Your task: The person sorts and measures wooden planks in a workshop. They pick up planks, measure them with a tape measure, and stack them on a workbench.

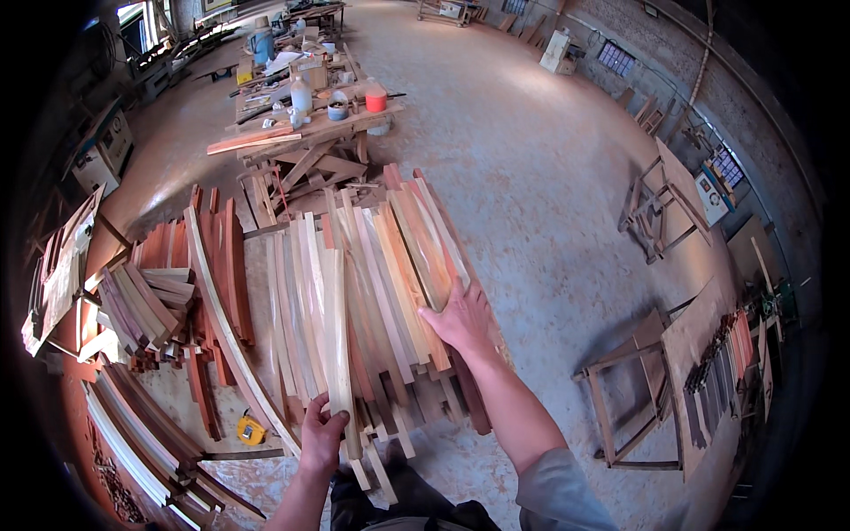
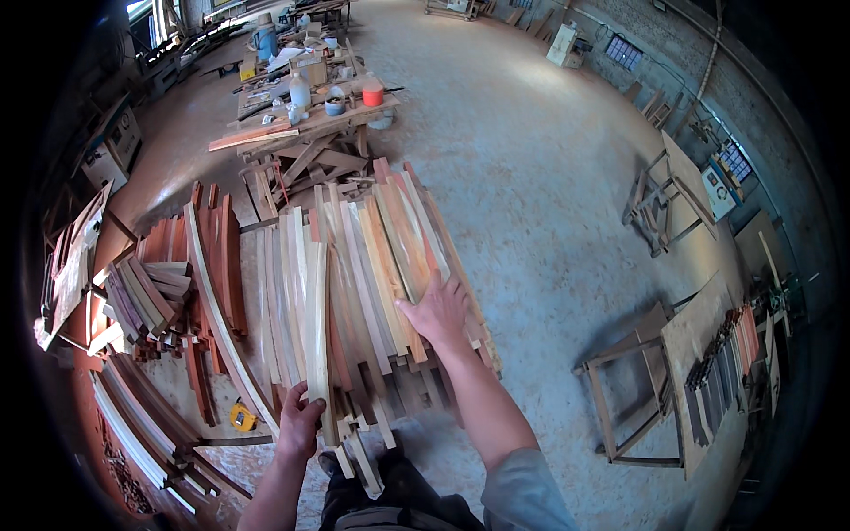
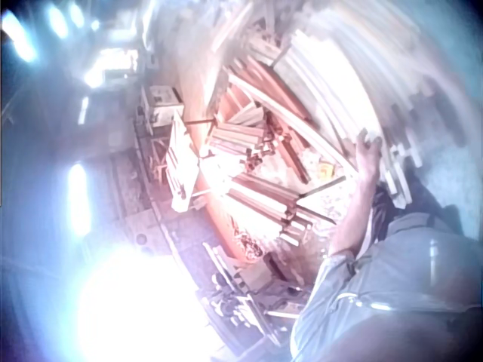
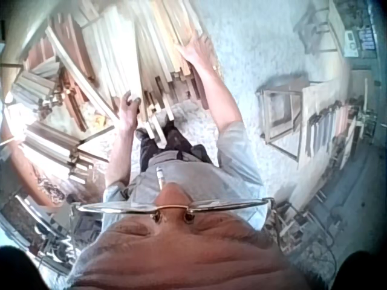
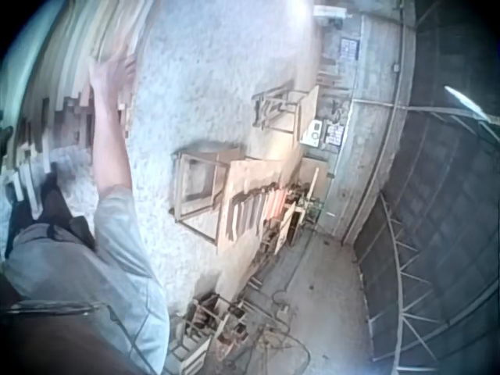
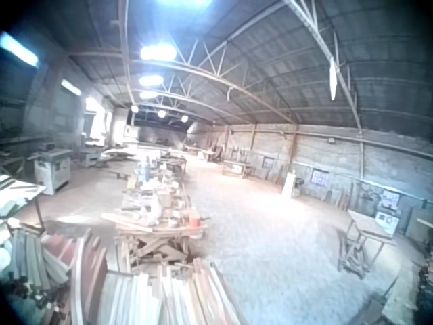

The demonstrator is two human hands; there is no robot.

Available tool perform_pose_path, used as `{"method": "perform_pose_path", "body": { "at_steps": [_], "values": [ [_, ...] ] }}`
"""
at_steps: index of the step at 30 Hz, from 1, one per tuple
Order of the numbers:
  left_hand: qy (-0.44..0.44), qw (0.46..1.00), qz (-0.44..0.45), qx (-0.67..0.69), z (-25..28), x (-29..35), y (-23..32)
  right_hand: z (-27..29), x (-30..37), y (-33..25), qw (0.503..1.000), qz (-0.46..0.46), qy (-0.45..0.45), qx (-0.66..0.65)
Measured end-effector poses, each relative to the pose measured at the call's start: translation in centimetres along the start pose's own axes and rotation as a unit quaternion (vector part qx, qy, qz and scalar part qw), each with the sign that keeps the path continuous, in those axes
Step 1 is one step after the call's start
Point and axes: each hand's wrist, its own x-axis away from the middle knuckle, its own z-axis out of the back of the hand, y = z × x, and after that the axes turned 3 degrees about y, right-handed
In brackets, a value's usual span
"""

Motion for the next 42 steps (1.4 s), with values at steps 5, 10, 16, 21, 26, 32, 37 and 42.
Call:
{"method": "perform_pose_path", "body": {
  "at_steps": [5,10,16,21,26,32,37,42],
  "values": [
    [0.0,1.0,0.01,-0.014,0.8,0.3,0.3,-1.2,-2.6,2.3,0.996,-0.02,-0.079,-0.021],
    [-0.002,1.0,0.015,-0.004,1.1,0.3,0.0,0.3,-1.8,2.6,0.989,-0.003,-0.145,0.013],
    [-0.002,1.0,0.017,-0.008,1.4,0.2,0.1,2.6,-0.4,0.3,0.983,-0.032,-0.179,0.032],
    [-0.007,1.0,0.018,-0.008,1.8,0.1,0.0,2.7,0.1,0.2,0.985,-0.025,-0.168,0.028],
    [-0.008,1.0,0.02,0.01,1.4,-0.2,-0.5,2.3,0.3,1.1,0.988,0.001,-0.152,0.034],
    [-0.005,1.0,0.015,0.017,0.9,0.1,0.0,2.3,2.7,1.7,0.99,0.037,-0.135,0.028],
    [0.003,1.0,-0.017,-0.02,1.2,0.4,-0.6,0.8,5.1,4.3,0.995,0.075,-0.068,-0.011],
    [-0.005,0.998,-0.009,-0.055,1.4,0.4,-0.6,1.7,5.3,0.6,0.997,0.036,-0.064,0.015]
  ]
}}
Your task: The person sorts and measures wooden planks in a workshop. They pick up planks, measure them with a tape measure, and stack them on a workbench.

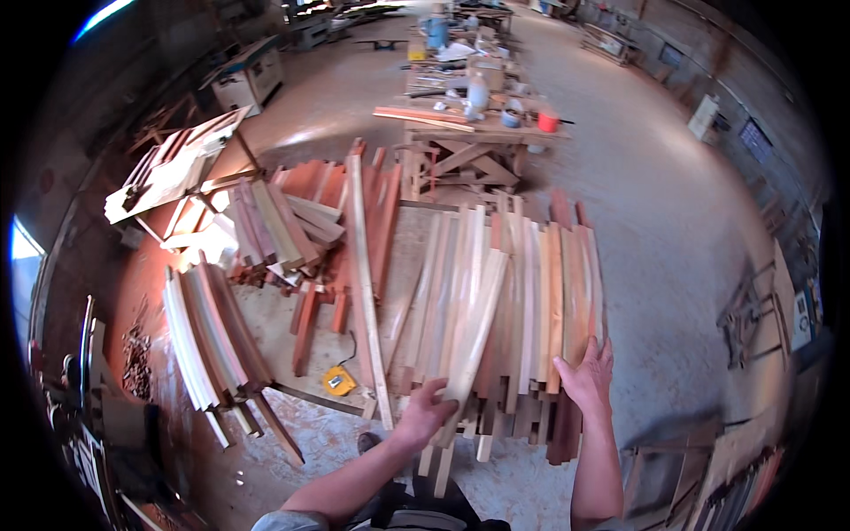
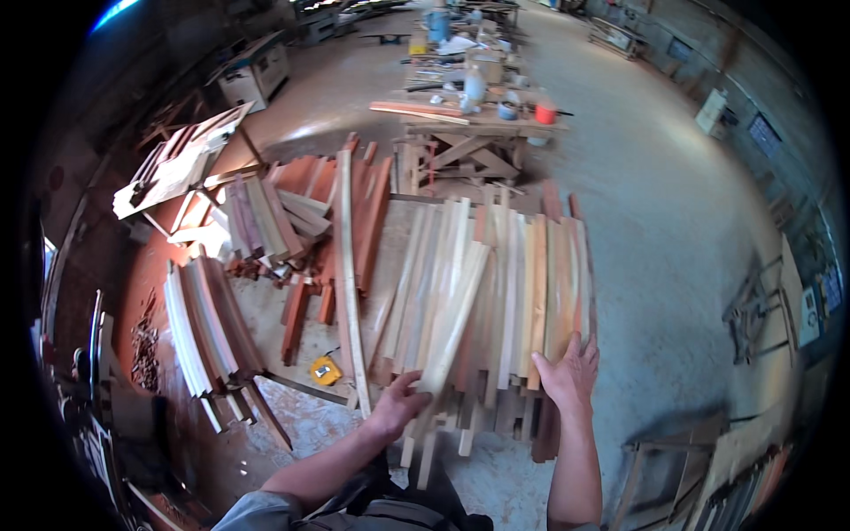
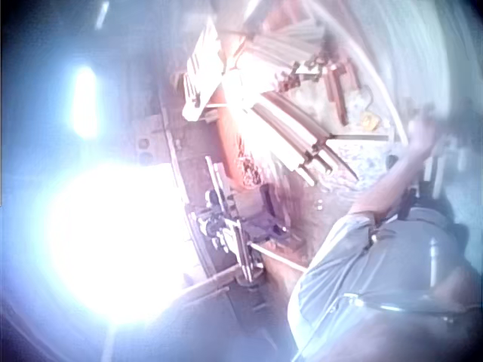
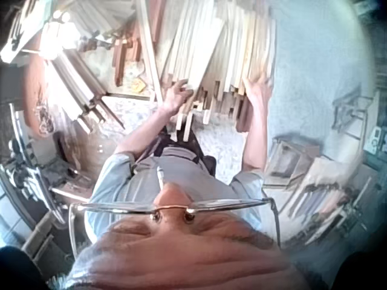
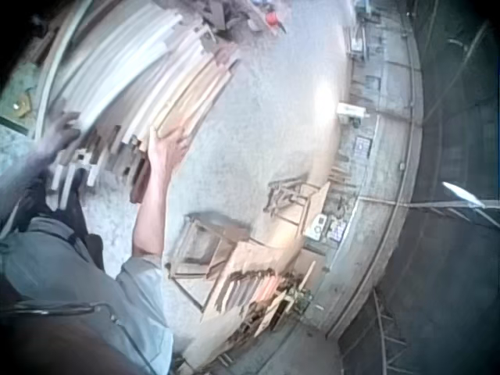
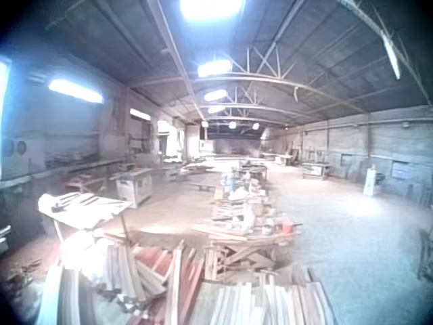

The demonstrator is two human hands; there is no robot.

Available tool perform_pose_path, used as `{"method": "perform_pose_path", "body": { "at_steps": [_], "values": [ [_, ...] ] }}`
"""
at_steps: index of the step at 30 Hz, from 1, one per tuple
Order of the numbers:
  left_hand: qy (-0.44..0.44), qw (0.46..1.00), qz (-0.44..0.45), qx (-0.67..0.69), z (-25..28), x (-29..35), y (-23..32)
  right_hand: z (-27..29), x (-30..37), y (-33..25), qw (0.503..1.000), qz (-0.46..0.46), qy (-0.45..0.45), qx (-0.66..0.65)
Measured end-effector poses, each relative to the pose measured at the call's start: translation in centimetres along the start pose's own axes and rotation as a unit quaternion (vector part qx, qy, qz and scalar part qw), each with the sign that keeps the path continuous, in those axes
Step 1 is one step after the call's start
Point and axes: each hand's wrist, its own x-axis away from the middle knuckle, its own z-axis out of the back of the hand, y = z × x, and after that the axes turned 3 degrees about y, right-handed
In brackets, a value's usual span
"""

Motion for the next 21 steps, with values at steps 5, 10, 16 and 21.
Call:
{"method": "perform_pose_path", "body": {
  "at_steps": [5,10,16,21],
  "values": [
    [0.001,0.999,-0.025,-0.031,0.4,0.0,-0.6,-0.8,0.1,-2.0,0.996,-0.03,-0.047,0.064],
    [0.025,0.999,-0.019,0.007,0.1,-0.7,-0.4,-3.1,1.0,4.0,0.981,-0.027,0.149,-0.12],
    [0.022,0.999,0.031,0.026,-1.0,-0.5,0.2,-6.5,2.8,8.5,0.697,-0.285,0.054,-0.656],
    [0.018,0.999,0.031,0.025,-1.4,0.3,0.7,-6.2,2.7,6.6,0.655,-0.34,0.067,-0.671]
  ]
}}
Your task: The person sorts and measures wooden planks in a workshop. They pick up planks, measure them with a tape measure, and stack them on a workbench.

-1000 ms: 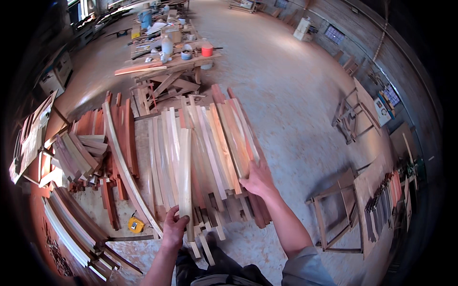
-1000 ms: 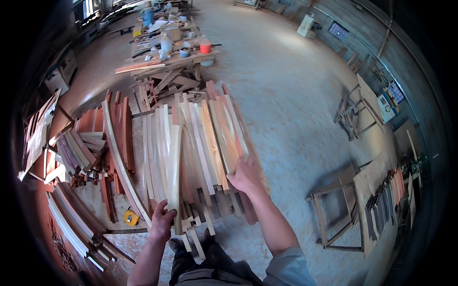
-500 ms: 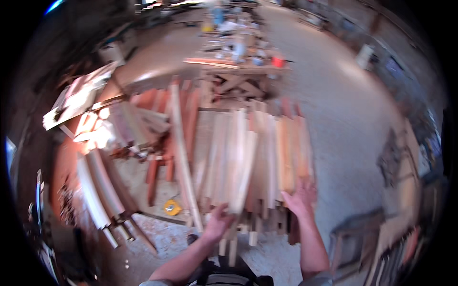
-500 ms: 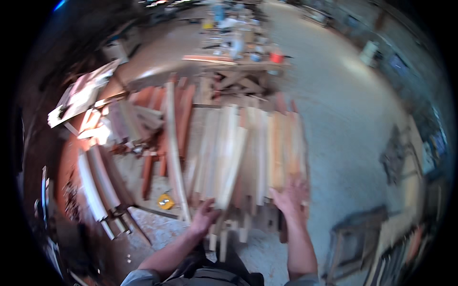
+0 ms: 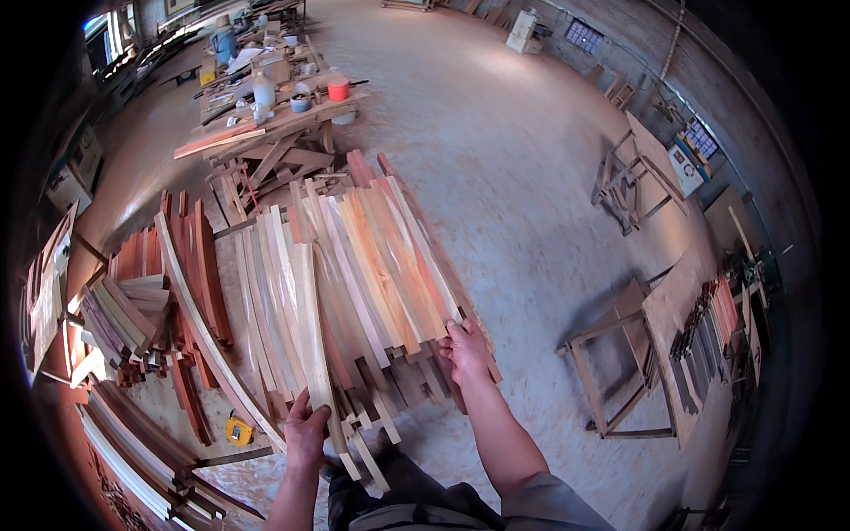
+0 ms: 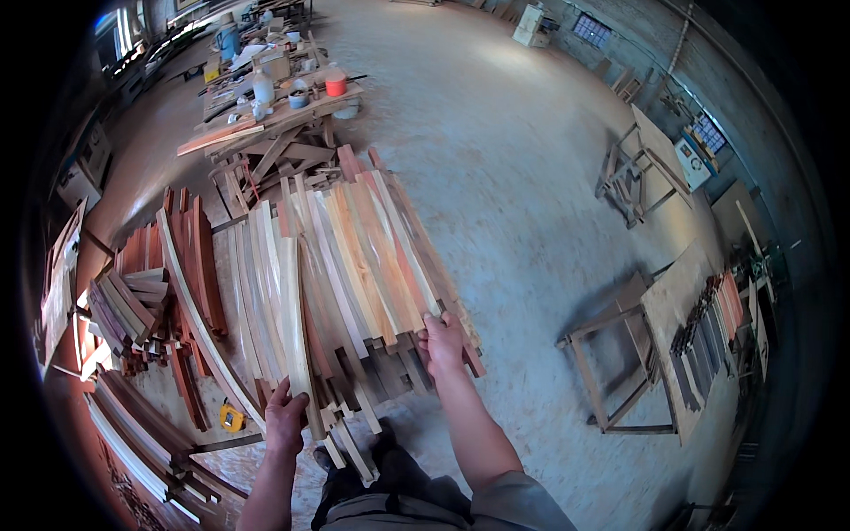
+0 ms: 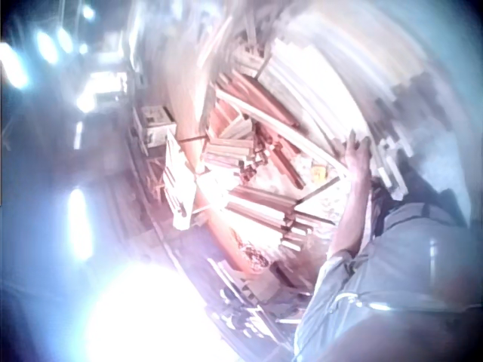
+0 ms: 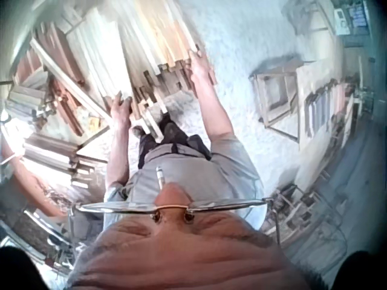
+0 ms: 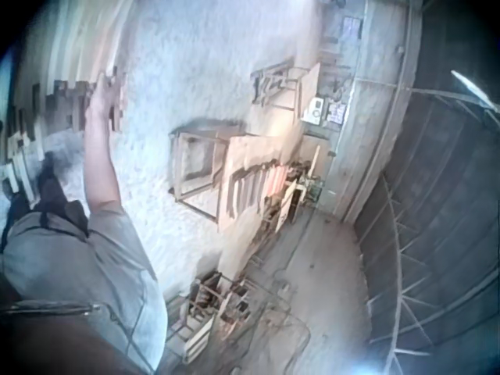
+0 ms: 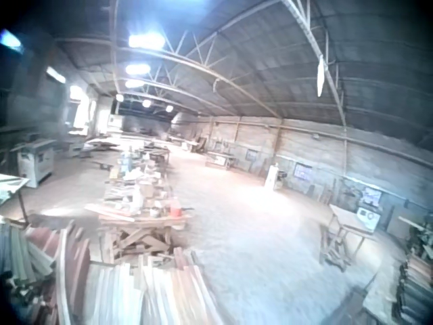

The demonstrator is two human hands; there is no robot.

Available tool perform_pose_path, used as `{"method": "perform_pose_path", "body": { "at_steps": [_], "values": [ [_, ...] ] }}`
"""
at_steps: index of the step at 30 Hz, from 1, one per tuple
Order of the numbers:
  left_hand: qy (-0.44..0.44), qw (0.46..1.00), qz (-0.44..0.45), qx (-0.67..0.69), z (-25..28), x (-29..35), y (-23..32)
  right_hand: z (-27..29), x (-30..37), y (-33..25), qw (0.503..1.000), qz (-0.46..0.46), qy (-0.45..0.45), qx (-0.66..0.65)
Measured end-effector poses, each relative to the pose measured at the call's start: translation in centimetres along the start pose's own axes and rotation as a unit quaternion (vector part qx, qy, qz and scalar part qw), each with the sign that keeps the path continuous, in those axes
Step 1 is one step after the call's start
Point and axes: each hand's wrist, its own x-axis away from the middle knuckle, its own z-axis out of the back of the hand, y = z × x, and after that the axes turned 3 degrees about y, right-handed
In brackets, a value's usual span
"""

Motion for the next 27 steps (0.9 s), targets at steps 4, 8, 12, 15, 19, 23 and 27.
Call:
{"method": "perform_pose_path", "body": {
  "at_steps": [4,8,12,15,19,23,27],
  "values": [
    [-0.005,1.0,-0.012,-0.002,0.7,-0.3,-1.5,-0.2,-0.4,0.2,1.0,-0.008,-0.006,-0.028],
    [0.005,1.0,-0.007,0.022,-0.4,0.8,-1.4,-0.7,-0.6,-0.4,0.998,-0.022,0.027,-0.047],
    [0.004,1.0,-0.008,0.02,0.0,0.7,-1.7,-0.3,0.3,-0.4,0.998,-0.032,0.002,-0.046],
    [-0.007,1.0,-0.001,0.01,-0.2,1.0,-1.0,1.7,0.3,0.0,0.997,-0.013,-0.071,-0.005],
    [-0.001,1.0,-0.001,0.024,0.3,0.4,-1.9,3.2,1.6,-1.1,0.893,0.3,-0.013,0.336],
    [0.011,1.0,-0.009,-0.003,1.0,0.5,-2.2,-0.9,3.3,-4.5,0.743,0.4,-0.011,0.537],
    [0.006,0.999,-0.016,-0.044,1.1,0.7,-2.5,-5.1,0.7,-5.8,0.695,0.391,-0.024,0.603]
  ]
}}
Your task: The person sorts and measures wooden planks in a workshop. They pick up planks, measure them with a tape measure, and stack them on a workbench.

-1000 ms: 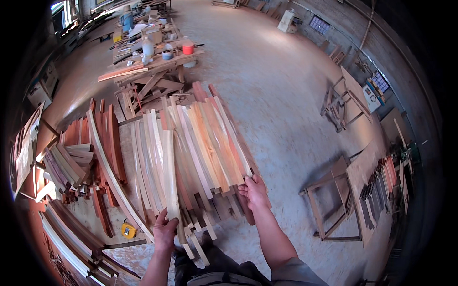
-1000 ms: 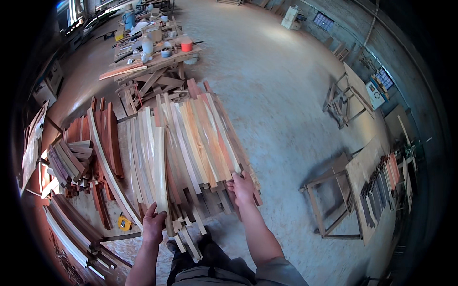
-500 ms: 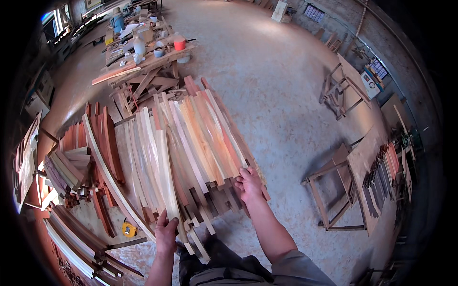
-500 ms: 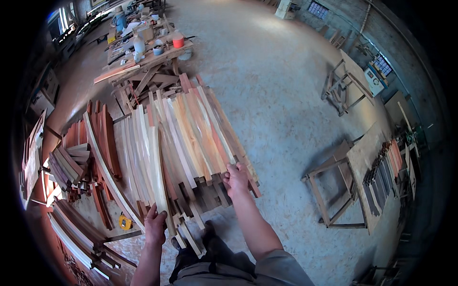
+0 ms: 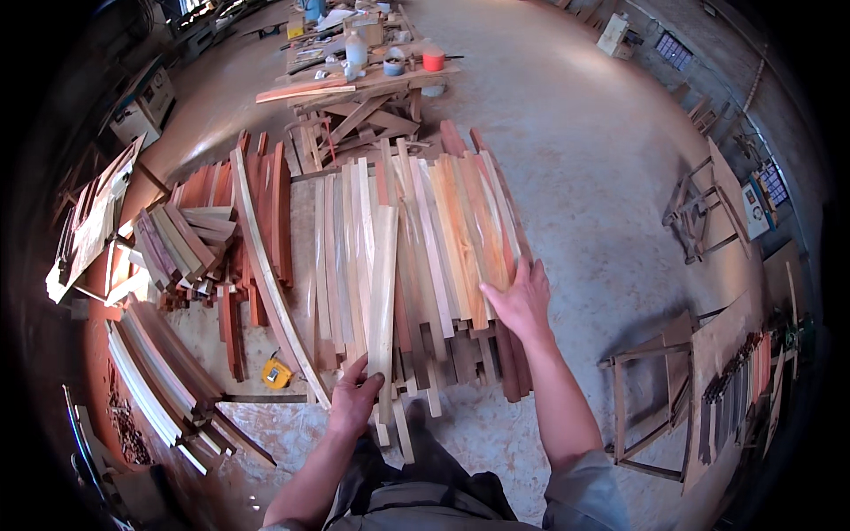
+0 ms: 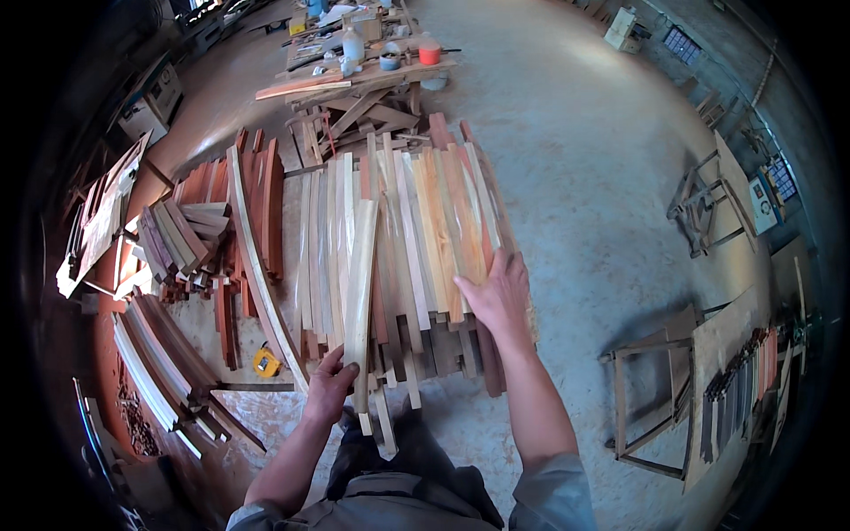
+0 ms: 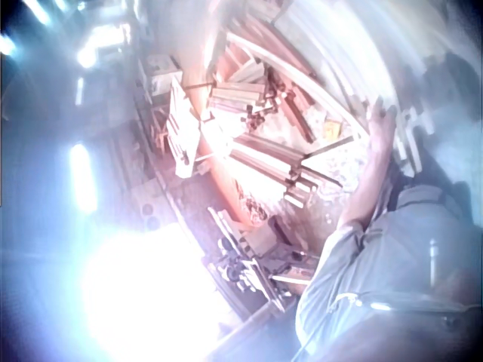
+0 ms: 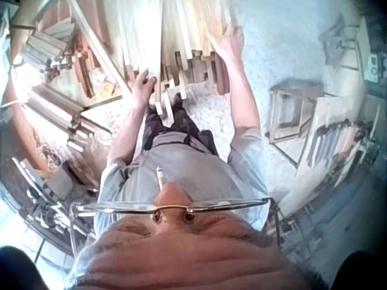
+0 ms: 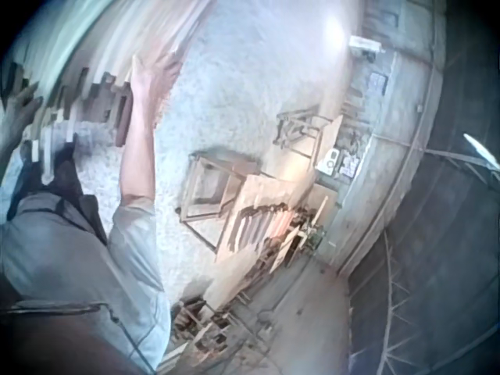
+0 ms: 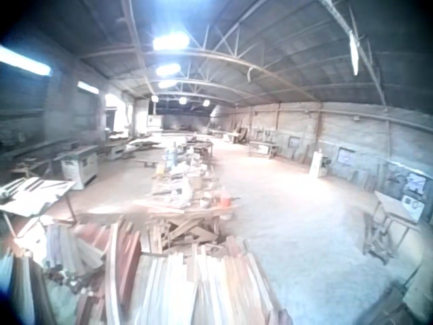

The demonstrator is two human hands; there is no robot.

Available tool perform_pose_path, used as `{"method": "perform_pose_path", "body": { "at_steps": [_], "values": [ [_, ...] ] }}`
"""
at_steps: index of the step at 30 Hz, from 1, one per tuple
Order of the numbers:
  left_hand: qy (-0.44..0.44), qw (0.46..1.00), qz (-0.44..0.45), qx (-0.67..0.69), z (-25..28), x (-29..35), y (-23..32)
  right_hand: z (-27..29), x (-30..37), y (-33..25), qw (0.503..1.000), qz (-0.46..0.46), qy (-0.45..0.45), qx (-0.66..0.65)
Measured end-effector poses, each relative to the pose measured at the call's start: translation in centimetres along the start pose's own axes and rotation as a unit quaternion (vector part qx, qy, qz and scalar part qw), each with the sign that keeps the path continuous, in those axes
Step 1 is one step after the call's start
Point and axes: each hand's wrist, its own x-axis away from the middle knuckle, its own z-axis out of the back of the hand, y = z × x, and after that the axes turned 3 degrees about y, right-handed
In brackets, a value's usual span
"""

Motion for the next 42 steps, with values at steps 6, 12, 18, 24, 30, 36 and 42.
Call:
{"method": "perform_pose_path", "body": {
  "at_steps": [6,12,18,24,30,36,42],
  "values": [
    [0.0,1.0,0.014,0.013,0.4,0.1,-1.3,-1.6,-2.8,-2.6,0.995,-0.044,-0.08,0.04],
    [0.045,0.961,-0.123,-0.244,0.2,1.0,-0.3,-3.0,-4.8,-4.3,0.988,-0.071,-0.077,0.11],
    [0.083,0.807,-0.239,-0.533,-3.1,0.2,3.9,-1.2,-5.5,-7.2,0.971,-0.125,-0.157,0.126],
    [0.05,0.928,-0.223,-0.294,-2.2,-2.1,3.6,-1.8,-5.4,-7.0,0.977,-0.114,-0.132,0.122],
    [-0.099,0.98,-0.032,0.171,0.5,-2.6,3.8,-1.7,-5.3,-7.0,0.978,-0.12,-0.122,0.123],
    [-0.003,0.985,-0.154,-0.08,1.7,-3.9,8.3,-2.2,-5.6,-6.2,0.978,-0.109,-0.139,0.114],
    [0.167,0.864,-0.198,-0.432,2.1,-6.7,11.2,-1.9,-5.3,-6.7,0.977,-0.107,-0.128,0.131]
  ]
}}
